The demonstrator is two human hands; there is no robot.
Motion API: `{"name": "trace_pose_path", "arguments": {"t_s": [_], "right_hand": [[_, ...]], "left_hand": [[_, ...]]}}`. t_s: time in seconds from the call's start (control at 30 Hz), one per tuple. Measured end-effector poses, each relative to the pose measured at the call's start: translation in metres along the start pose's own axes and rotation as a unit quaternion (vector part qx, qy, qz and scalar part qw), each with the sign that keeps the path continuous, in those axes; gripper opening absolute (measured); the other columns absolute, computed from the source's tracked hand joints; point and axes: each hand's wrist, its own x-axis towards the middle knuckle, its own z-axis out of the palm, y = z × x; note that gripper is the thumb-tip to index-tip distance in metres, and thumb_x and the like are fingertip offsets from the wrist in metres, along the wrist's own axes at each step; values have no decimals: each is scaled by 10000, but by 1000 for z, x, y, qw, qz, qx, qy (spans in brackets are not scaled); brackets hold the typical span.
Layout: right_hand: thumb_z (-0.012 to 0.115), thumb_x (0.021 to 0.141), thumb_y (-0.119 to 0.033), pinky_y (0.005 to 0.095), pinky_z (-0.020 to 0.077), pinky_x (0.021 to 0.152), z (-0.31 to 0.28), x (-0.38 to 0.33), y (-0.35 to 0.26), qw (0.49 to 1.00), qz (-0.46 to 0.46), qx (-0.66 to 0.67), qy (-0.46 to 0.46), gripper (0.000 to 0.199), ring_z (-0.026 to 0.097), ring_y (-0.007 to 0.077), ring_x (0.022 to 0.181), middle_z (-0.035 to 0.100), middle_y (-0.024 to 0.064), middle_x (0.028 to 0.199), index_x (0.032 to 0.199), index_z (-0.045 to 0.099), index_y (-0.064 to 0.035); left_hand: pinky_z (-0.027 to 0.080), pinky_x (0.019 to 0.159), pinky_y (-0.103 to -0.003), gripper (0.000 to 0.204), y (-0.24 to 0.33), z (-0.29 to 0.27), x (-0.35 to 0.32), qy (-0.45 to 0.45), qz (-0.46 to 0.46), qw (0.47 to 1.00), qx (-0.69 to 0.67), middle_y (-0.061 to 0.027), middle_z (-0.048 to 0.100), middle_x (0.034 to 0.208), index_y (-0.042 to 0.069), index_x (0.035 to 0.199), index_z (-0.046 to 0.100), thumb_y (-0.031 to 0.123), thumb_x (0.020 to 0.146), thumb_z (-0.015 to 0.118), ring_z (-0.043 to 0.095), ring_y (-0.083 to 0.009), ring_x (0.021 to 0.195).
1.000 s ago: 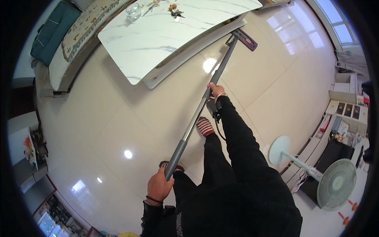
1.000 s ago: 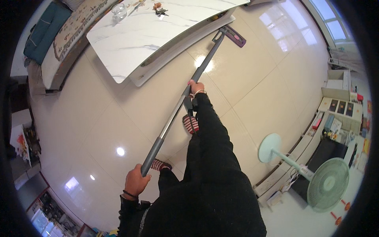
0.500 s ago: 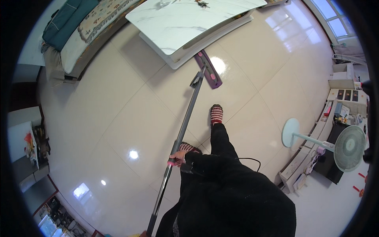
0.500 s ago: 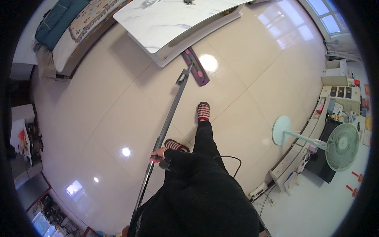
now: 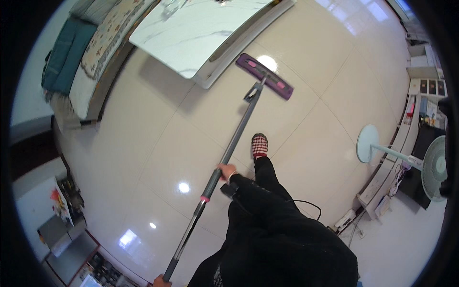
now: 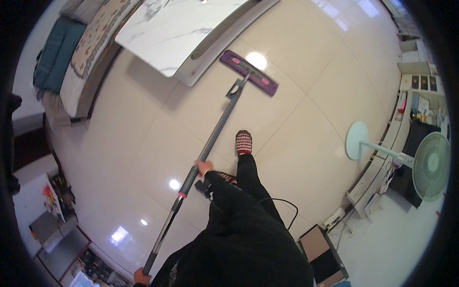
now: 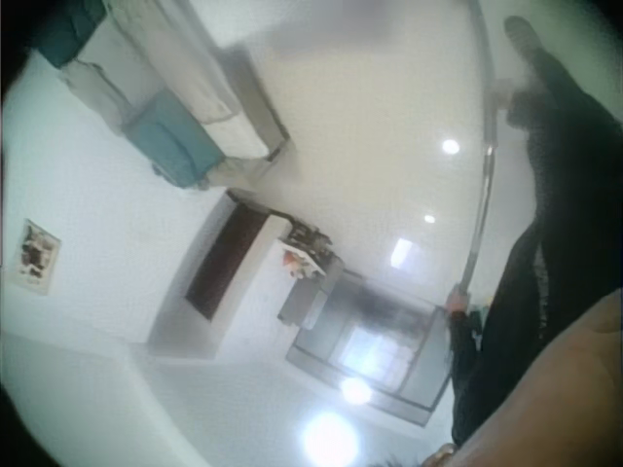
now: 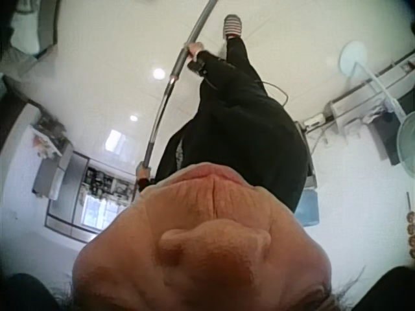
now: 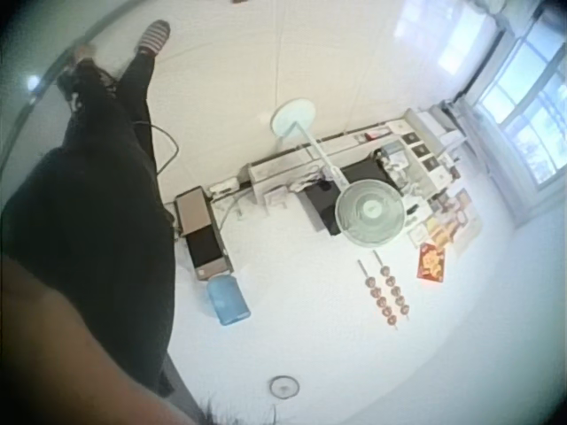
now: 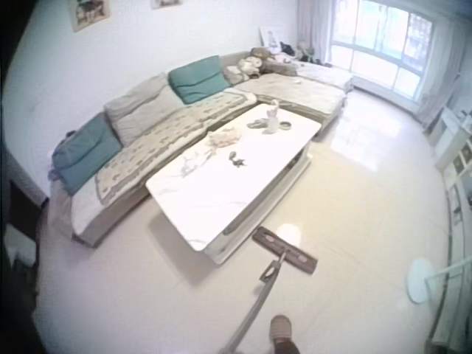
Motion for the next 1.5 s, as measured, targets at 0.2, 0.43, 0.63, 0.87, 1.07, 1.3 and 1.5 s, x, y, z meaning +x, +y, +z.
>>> {"name": "trace_pose_path", "arguments": {"t_s": [0.2, 0.43, 0.63, 0.87, 1.07, 1.3, 1.5], "right_hand": [[497, 728, -82, 229, 449, 450, -164, 43, -159, 965, -114, 238, 2, 83, 548, 150, 581, 538, 65, 711, 803, 490, -48], [453, 737, -138, 225, 446, 400, -349, -13, -167, 906, -136, 349, 198, 79, 545, 136, 519, 529, 66, 660, 760, 482, -69], [433, 725, -110, 220, 393, 325, -396, -48, -51, 879, -63, 360, 307, 72, 514, 142, 449, 510, 78, 617, 717, 457, -42], [400, 734, -112, 251, 396, 321, -312, -38, 5, 915, 32, 337, 218, 128, 506, 160, 422, 523, 101, 611, 674, 448, -10], [489, 756, -226, 302, 482, 536, -173, -14, -44, 933, -89, 344, 57, 202, 566, 181, 647, 550, 93, 738, 825, 482, -35], [566, 713, -434, 388, 454, 552, 79, -34, 4, 916, -80, 393, -13, 519, 542, 265, 681, 508, 158, 863, 1016, 400, -47], [481, 780, -312, 418, 443, 437, 251, -104, 170, 969, 126, 206, 44, 438, 558, 270, 537, 532, 168, 782, 1053, 416, 24]], "left_hand": [[430, 613, -435, 266, 250, -81, 163, 94, 154, 984, 3, -189, 555, 700, 42, 741, 503, 192, 550, 611, 531, -369, 709], [418, 661, -448, 579, 621, -216, 238, 178, 390, 903, -18, -219, 562, 798, 93, 1136, 321, 233, 650, 603, 529, -384, 767], [423, 672, -422, 662, 778, -258, 200, 186, 568, 800, -49, -231, 553, 815, 170, 1252, 214, 182, 672, 532, 536, -378, 744], [435, 667, -372, 677, 686, -200, 183, 39, 513, 848, -127, -213, 548, 852, 149, 1257, 228, 141, 634, 494, 548, -339, 728], [426, 701, -379, 675, 428, -173, 193, 10, 497, 860, -113, -204, 516, 978, 174, 1261, 223, 138, 656, 519, 526, -364, 811], [429, 699, -371, 647, 36, -90, 164, 7, 422, 897, -135, -192, 516, 987, 147, 1223, 292, 115, 632, 554, 533, -349, 821], [437, 578, -363, 314, -254, -27, 120, -62, 117, 991, -20, -121, 554, 648, 50, 716, 532, 140, 471, 708, 550, -306, 662]]}}
